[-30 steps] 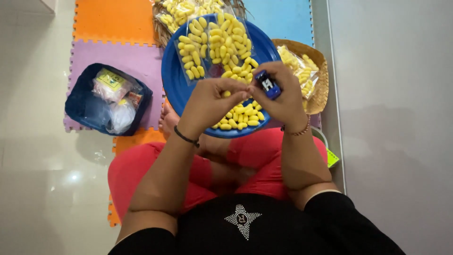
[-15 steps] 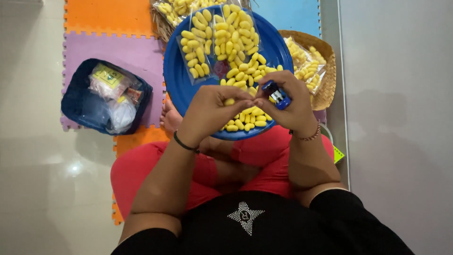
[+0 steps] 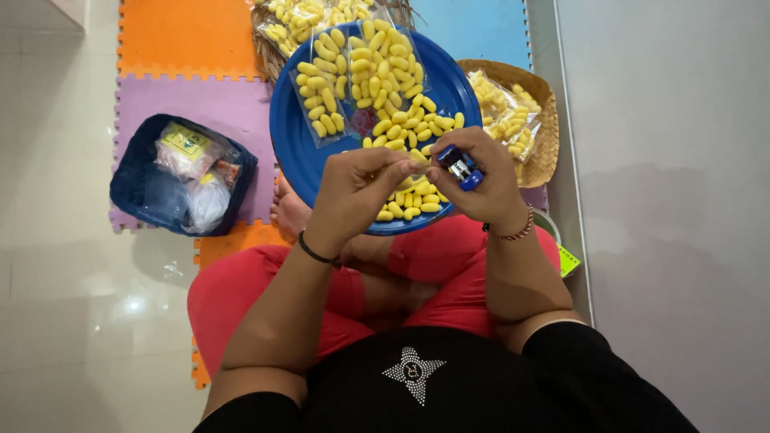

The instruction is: The person is manually sorting yellow snacks into a blue tray and sealing small plastic bags using a hand stapler.

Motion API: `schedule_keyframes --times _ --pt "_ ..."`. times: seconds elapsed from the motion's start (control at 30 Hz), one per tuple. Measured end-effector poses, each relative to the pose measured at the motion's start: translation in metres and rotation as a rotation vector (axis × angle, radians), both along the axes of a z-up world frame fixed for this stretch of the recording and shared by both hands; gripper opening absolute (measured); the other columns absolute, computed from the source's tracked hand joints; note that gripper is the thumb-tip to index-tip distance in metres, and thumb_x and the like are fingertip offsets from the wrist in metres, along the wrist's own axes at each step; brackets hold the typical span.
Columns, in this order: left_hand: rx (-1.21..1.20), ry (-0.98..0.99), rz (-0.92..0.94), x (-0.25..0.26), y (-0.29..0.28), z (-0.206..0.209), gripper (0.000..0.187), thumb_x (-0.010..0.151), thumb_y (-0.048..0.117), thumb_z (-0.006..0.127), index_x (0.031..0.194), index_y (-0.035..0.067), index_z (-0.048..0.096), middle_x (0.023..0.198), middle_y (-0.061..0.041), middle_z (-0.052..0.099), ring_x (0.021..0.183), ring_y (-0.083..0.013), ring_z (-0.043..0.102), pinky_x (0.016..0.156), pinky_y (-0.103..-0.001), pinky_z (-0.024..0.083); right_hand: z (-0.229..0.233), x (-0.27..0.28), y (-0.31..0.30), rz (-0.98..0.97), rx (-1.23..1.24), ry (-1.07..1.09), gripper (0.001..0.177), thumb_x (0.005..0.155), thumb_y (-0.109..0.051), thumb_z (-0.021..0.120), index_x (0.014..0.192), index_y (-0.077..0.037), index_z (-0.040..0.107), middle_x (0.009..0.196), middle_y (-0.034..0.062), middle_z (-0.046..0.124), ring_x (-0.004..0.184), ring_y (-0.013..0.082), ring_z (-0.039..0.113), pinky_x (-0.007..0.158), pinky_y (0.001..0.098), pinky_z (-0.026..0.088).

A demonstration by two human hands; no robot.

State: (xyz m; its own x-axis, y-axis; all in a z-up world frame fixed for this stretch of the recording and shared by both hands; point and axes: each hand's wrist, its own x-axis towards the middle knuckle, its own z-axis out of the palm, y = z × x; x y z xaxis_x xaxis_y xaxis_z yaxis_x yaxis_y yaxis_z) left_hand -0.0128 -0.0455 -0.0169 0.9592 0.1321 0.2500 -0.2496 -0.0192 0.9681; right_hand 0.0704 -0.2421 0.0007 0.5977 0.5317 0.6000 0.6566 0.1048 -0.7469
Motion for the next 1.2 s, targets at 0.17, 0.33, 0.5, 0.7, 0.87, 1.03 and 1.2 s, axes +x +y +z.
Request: schedule_keyframes --times 0.17,0.33,0.5,0.7,0.87,1.03,1.2 --pt "-0.002 0.023 -0.011 0.003 -0.003 -0.005 0.014 0.086 0.015 0.084 0.100 0.013 0.083 0.078 -0.012 0.077 0.082 -0.0142 0.069 0.073 -0.032 0.058 -0.002 0.003 0.002 -0.001 -0.014 -0.010 0.022 0.089 -0.001 0.079 0.107 0.004 0.068 0.077 0.0134 0.070 0.064 0.0205 0.066 0.062 0.0315 0.054" --pt "-0.027 0.078 0.006 0.003 0.000 -0.001 0.009 0.087 0.013 0.083 0.096 0.013 0.084 0.077 -0.013 0.077 0.081 -0.0127 0.068 0.072 -0.032 0.058 0.001 0.003 0.007 0.006 -0.013 0.003 0.021 0.089 0.001 0.077 0.107 0.003 0.068 0.077 0.0143 0.070 0.062 0.0225 0.066 0.061 0.0326 0.055" --pt "-0.012 0.053 -0.002 -0.002 -0.001 0.014 0.013 0.090 0.012 0.081 0.102 0.008 0.083 0.083 -0.018 0.077 0.082 -0.0218 0.073 0.077 -0.036 0.058 0.003 0.002 0.002 0.001 -0.020 -0.014 0.021 0.088 0.003 0.077 0.107 0.004 0.068 0.077 0.0138 0.071 0.063 0.0239 0.069 0.062 0.0329 0.057" --pt "-0.010 0.038 0.035 -0.005 -0.006 0.010 0.011 0.093 0.012 0.078 0.103 0.009 0.083 0.083 -0.017 0.077 0.084 -0.0183 0.072 0.078 -0.035 0.059 -0.001 0.004 0.003 0.076 0.013 -0.004 0.031 0.084 0.002 0.083 0.110 0.005 0.066 0.079 0.0144 0.071 0.065 0.0225 0.069 0.064 0.0340 0.058" --pt "-0.050 -0.020 0.017 -0.003 -0.008 0.006 0.013 0.096 0.013 0.075 0.105 0.008 0.083 0.089 -0.018 0.078 0.089 -0.0270 0.076 0.084 -0.039 0.059 -0.001 0.003 0.000 0.038 0.013 -0.004 0.025 0.086 0.003 0.079 0.108 0.006 0.067 0.077 0.0134 0.070 0.065 0.0222 0.069 0.064 0.0330 0.057" --pt "-0.053 -0.039 0.009 0.000 -0.008 0.003 0.015 0.098 0.016 0.073 0.107 0.009 0.082 0.092 -0.015 0.079 0.098 -0.0251 0.074 0.086 -0.038 0.059 -0.003 0.008 -0.001 0.032 0.024 0.001 0.023 0.088 0.001 0.078 0.108 0.006 0.066 0.077 0.0138 0.070 0.065 0.0219 0.068 0.064 0.0333 0.057" --pt "-0.002 -0.092 0.013 -0.006 -0.010 0.018 0.014 0.097 0.011 0.073 0.107 0.007 0.082 0.090 -0.017 0.079 0.088 -0.0300 0.077 0.080 -0.037 0.059 0.001 0.008 0.003 0.078 0.081 0.037 0.039 0.082 0.000 0.087 0.112 0.008 0.064 0.080 0.0144 0.069 0.070 0.0205 0.069 0.070 0.0335 0.058"
